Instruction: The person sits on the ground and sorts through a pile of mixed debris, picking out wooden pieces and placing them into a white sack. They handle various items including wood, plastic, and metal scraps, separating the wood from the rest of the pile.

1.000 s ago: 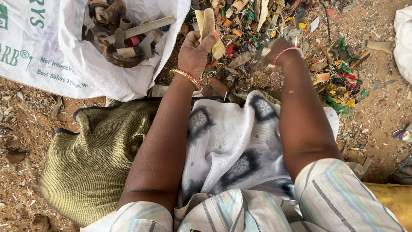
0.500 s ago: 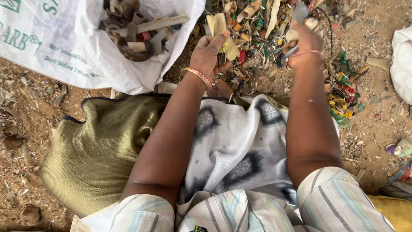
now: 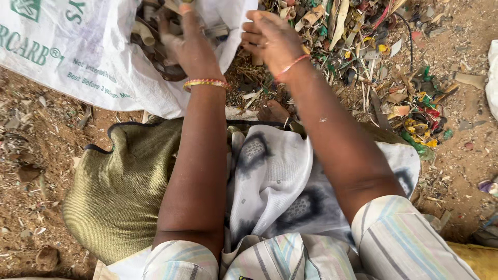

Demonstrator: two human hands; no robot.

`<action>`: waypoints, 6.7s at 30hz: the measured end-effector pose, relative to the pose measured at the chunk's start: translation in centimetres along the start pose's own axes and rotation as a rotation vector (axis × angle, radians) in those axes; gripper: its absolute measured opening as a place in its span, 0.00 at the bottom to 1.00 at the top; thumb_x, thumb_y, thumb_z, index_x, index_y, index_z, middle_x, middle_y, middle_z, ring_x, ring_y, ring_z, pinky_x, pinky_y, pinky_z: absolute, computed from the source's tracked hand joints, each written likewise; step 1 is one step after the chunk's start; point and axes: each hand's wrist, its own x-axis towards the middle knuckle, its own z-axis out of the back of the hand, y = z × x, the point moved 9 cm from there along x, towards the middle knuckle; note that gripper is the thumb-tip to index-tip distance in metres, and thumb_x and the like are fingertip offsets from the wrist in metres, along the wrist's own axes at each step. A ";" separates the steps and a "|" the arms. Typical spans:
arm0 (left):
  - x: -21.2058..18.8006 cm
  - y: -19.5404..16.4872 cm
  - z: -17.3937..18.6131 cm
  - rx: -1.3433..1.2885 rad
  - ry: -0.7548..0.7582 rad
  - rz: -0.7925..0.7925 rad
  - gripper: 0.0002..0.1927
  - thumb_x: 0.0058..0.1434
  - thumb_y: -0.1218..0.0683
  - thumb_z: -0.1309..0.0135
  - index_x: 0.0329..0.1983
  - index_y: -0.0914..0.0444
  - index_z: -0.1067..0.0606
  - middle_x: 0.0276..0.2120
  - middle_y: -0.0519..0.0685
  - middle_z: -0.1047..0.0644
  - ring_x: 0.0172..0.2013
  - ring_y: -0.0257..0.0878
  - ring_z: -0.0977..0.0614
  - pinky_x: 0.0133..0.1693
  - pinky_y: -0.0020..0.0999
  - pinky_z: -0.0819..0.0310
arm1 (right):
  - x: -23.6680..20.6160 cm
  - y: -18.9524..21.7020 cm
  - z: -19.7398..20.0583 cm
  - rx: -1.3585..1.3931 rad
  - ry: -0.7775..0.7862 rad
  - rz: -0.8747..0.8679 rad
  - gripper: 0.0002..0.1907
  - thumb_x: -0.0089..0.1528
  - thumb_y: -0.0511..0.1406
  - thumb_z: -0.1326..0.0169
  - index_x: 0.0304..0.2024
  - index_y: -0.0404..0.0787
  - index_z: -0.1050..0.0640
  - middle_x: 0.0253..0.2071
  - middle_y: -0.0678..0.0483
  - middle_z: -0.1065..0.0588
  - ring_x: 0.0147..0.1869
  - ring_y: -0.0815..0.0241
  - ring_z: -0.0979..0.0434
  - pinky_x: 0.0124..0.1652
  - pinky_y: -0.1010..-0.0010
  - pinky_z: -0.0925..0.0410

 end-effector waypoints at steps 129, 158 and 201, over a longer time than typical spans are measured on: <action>-12.8 10.7 -5.4 1.082 0.966 0.169 0.24 0.63 0.43 0.40 0.58 0.59 0.25 0.50 0.49 0.20 0.46 0.38 0.17 0.48 0.33 0.23 | -17.5 12.5 25.1 -1.534 -0.292 -0.553 0.16 0.67 0.37 0.49 0.57 0.45 0.21 0.46 0.46 0.19 0.40 0.51 0.17 0.46 0.57 0.21; -11.0 9.1 -5.8 1.001 0.880 0.208 0.25 0.62 0.43 0.41 0.56 0.62 0.26 0.46 0.50 0.19 0.38 0.36 0.16 0.43 0.31 0.22 | -7.5 0.1 12.6 -1.575 -0.330 -0.499 0.30 0.57 0.44 0.33 0.61 0.50 0.25 0.66 0.36 0.37 0.62 0.37 0.27 0.60 0.56 0.29; -9.6 9.6 -5.5 1.000 0.877 0.071 0.26 0.64 0.45 0.41 0.59 0.64 0.28 0.55 0.56 0.26 0.45 0.39 0.14 0.48 0.33 0.21 | -6.6 -1.1 10.3 -1.721 -0.002 -0.189 0.20 0.60 0.32 0.40 0.55 0.51 0.21 0.54 0.41 0.34 0.50 0.43 0.22 0.51 0.55 0.27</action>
